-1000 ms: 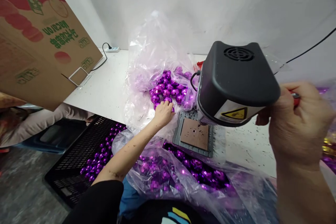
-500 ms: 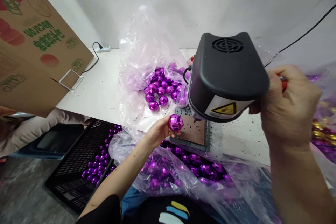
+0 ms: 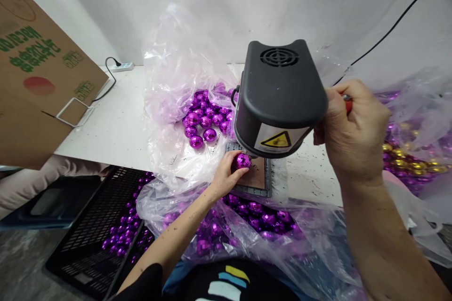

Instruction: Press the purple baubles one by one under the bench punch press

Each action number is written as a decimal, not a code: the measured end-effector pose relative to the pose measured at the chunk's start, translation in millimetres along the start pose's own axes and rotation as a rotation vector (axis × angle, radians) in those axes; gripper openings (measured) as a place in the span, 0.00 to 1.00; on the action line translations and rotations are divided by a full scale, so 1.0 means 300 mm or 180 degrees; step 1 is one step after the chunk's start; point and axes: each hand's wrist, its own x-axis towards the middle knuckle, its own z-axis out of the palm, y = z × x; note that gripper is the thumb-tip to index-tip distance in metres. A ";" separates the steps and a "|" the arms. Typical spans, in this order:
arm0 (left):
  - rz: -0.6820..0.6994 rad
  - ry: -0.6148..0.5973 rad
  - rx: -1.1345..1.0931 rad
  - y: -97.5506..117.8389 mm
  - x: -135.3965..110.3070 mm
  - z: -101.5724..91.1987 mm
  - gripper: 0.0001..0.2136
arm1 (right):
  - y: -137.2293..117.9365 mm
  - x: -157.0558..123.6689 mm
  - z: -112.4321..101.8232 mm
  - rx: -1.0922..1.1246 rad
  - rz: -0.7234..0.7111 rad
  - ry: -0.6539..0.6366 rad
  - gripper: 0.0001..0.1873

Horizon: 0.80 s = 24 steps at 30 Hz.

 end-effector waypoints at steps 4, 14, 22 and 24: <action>0.0401 -0.0067 0.0682 0.015 0.003 0.014 0.22 | -0.002 0.003 -0.006 -0.0036 -0.0011 -0.0045 0.23; 0.0456 0.0069 0.1128 0.015 -0.001 0.059 0.23 | 0.001 0.001 0.002 0.0055 -0.0053 -0.0044 0.23; 0.0434 -0.0105 0.1057 -0.001 -0.008 0.062 0.23 | -0.002 0.003 0.000 -0.0057 -0.0077 0.0002 0.23; 0.0415 -0.0146 0.1060 -0.006 -0.012 0.063 0.23 | -0.003 -0.005 -0.004 -0.0192 -0.0093 0.0044 0.24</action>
